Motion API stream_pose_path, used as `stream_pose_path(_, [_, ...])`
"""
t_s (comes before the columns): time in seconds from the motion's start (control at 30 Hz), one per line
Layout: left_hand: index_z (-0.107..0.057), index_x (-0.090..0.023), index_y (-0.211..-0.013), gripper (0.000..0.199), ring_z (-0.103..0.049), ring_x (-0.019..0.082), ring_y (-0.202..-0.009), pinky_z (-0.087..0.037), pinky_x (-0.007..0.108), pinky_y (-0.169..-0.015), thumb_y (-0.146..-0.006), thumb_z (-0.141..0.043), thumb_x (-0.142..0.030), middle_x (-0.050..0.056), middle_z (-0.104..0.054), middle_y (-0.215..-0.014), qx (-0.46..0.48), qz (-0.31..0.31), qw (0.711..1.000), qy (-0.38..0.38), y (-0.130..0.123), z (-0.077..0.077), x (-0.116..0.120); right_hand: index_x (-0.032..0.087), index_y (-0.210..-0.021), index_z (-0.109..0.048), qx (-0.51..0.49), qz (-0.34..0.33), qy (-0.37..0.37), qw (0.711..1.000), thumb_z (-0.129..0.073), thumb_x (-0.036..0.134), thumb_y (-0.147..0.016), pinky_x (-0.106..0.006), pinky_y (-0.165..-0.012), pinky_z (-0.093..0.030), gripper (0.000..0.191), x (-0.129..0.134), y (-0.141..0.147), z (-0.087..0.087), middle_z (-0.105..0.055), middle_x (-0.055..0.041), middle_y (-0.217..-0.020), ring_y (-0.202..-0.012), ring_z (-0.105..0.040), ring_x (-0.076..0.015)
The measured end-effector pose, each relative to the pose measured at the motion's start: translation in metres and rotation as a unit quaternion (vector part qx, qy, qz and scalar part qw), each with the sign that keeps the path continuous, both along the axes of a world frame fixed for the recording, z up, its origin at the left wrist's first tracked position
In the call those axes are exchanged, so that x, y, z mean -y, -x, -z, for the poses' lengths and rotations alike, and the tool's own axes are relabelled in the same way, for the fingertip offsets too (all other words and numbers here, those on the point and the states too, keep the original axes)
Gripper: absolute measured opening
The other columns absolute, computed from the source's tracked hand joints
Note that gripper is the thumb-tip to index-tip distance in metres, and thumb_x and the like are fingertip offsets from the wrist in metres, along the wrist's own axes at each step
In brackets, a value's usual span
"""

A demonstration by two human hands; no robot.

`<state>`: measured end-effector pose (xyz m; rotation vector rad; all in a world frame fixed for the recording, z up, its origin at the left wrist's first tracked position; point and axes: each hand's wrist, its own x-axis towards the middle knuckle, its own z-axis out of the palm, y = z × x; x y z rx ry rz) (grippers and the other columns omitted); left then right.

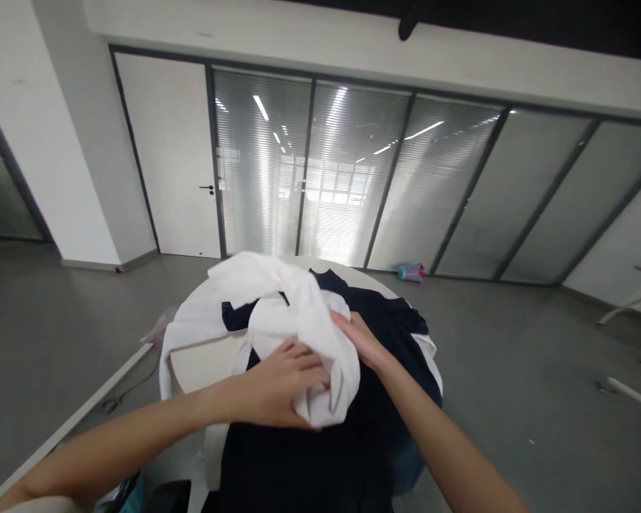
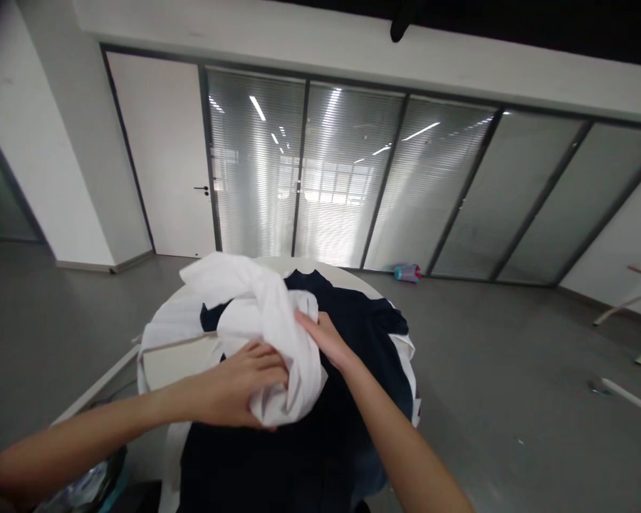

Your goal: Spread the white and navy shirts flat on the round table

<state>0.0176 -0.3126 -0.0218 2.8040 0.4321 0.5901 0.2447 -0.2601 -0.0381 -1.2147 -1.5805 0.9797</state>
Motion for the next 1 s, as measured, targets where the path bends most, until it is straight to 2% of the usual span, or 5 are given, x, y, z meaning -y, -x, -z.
stream_pose_path(0.2, [-0.068,-0.024,-0.098,0.035,-0.069,0.024,-0.077,-0.048,0.033,-0.068,-0.088,-0.061,-0.057,0.006,-0.072,-0.090,-0.036,-0.116,0.976,0.178,0.039,0.016,0.020,0.021,-0.069,-0.073,0.122,0.015,-0.132,0.984,-0.059,0.051,-0.088,-0.039,-0.084,-0.051,0.038,0.047,-0.006,0.017,-0.067,-0.0098,-0.103,-0.094,-0.064,-0.0257])
stream_pose_path(0.33, [-0.058,-0.019,-0.083,0.047,-0.066,0.021,-0.061,-0.044,0.029,-0.047,-0.083,-0.060,-0.066,0.008,-0.068,-0.086,0.157,-0.294,0.896,0.292,0.049,0.027,-0.007,0.022,-0.072,-0.074,0.112,-0.005,-0.178,0.978,-0.060,0.042,-0.092,-0.037,-0.095,-0.049,0.032,0.070,0.006,0.026,-0.063,-0.0091,-0.126,-0.116,-0.061,-0.0267])
stream_pose_path(0.5, [-0.056,-0.018,-0.104,0.059,-0.066,0.019,-0.065,-0.048,0.025,-0.045,-0.069,-0.075,-0.061,0.007,-0.067,-0.092,0.287,-0.279,0.808,0.432,0.041,0.042,-0.018,0.020,-0.069,-0.073,0.112,-0.064,-0.199,0.971,-0.064,0.041,-0.089,-0.038,-0.085,-0.053,0.031,0.089,0.021,0.030,-0.071,-0.0097,-0.105,-0.099,-0.067,-0.0261])
stream_pose_path(0.73, [-0.070,-0.013,-0.092,0.044,-0.069,0.025,-0.087,-0.056,0.034,-0.077,-0.066,-0.084,-0.046,0.010,-0.075,-0.095,0.442,-0.283,0.770,0.362,0.066,0.050,-0.015,0.018,-0.086,-0.073,-0.192,0.220,-0.142,0.946,-0.075,0.050,-0.079,-0.034,-0.071,-0.058,0.034,0.091,-0.020,0.038,-0.073,-0.0045,-0.082,-0.078,-0.069,-0.0221])
stream_pose_path(1.0, [-0.071,-0.016,-0.089,0.044,-0.070,0.018,-0.089,-0.057,0.023,-0.080,-0.051,-0.092,-0.024,0.004,-0.076,-0.095,0.692,-0.261,0.583,0.336,0.130,0.057,-0.025,0.017,-0.102,-0.067,-0.327,0.400,-0.176,0.838,-0.079,0.049,-0.069,-0.046,-0.108,-0.046,0.047,0.097,-0.085,0.064,-0.072,-0.0061,-0.103,-0.109,-0.066,-0.0245])
